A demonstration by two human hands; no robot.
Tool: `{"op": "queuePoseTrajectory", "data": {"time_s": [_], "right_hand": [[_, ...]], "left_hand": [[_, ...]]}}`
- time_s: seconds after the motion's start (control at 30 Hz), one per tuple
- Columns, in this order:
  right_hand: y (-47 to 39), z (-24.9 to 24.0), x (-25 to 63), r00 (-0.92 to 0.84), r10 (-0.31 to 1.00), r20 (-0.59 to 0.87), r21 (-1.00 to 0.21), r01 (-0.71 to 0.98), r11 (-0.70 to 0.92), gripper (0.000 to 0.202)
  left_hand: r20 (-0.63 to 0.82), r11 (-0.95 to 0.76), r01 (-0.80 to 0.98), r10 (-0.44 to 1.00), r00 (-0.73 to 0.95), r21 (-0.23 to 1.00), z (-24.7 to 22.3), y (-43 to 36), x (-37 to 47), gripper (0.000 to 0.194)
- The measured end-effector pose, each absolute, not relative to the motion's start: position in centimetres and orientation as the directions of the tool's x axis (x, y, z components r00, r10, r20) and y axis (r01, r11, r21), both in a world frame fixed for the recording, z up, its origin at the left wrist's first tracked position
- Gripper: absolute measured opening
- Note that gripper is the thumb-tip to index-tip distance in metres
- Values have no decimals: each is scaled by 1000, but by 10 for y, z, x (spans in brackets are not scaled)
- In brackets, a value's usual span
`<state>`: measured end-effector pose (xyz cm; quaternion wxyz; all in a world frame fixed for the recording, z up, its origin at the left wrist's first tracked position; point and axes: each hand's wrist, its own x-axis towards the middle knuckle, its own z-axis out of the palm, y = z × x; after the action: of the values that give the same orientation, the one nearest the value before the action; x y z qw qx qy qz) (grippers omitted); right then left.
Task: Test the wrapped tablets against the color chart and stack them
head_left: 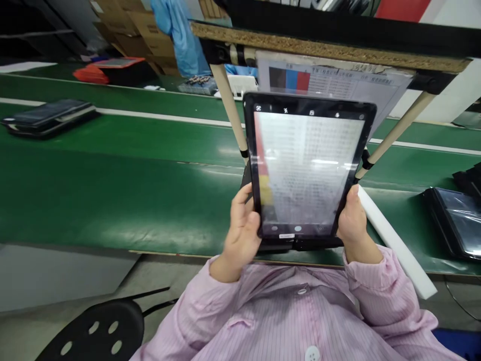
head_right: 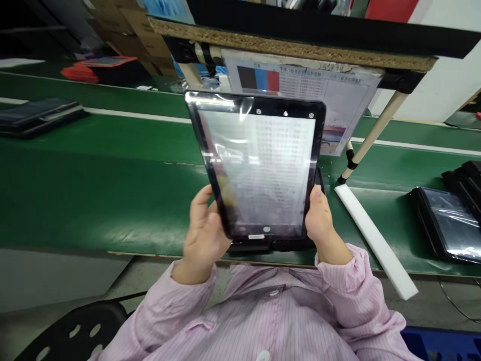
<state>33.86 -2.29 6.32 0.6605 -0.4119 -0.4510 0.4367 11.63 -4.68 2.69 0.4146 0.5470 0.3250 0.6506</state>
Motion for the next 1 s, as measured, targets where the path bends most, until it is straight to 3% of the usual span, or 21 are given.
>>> {"op": "queuePoseTrajectory", "data": {"time_s": [0.1, 0.2, 0.47, 0.57, 0.67, 0.77, 0.87, 1.0], "right_hand": [[-33, 75, 342, 90, 935, 342, -934, -82, 349, 68], [-41, 101, 343, -8, 881, 473, -879, 69, 473, 74], [-36, 134, 348, -72, 826, 559, -756, 365, 543, 74], [-30, 126, 350, -77, 860, 504, -774, 401, 489, 75], [-22, 117, 356, -93, 896, 434, -844, 306, 441, 77], [-16, 103, 377, 18, 929, 369, -895, 274, 351, 84], [-16, 82, 409, 139, 967, 211, -874, 470, 123, 89], [-28, 55, 441, 142, 987, -69, -732, 666, -146, 86]], "left_hand": [[194, -195, -445, 980, -48, 874, 33, -50, 104, 48], [45, -80, -468, 995, -87, 880, 34, -54, 101, 54], [-39, -18, -372, 989, -144, 928, 24, -63, 103, 67], [-44, -24, -323, 978, -202, 946, 27, -70, 98, 71], [-106, 24, -333, 967, -230, 943, 44, -73, 91, 70], [-221, 139, -365, 956, -193, 920, 66, -66, 78, 70], [-330, 235, -383, 922, -205, 893, 78, -48, 61, 68], [-434, 329, -364, 863, -259, 871, 73, -21, 51, 60]]}}
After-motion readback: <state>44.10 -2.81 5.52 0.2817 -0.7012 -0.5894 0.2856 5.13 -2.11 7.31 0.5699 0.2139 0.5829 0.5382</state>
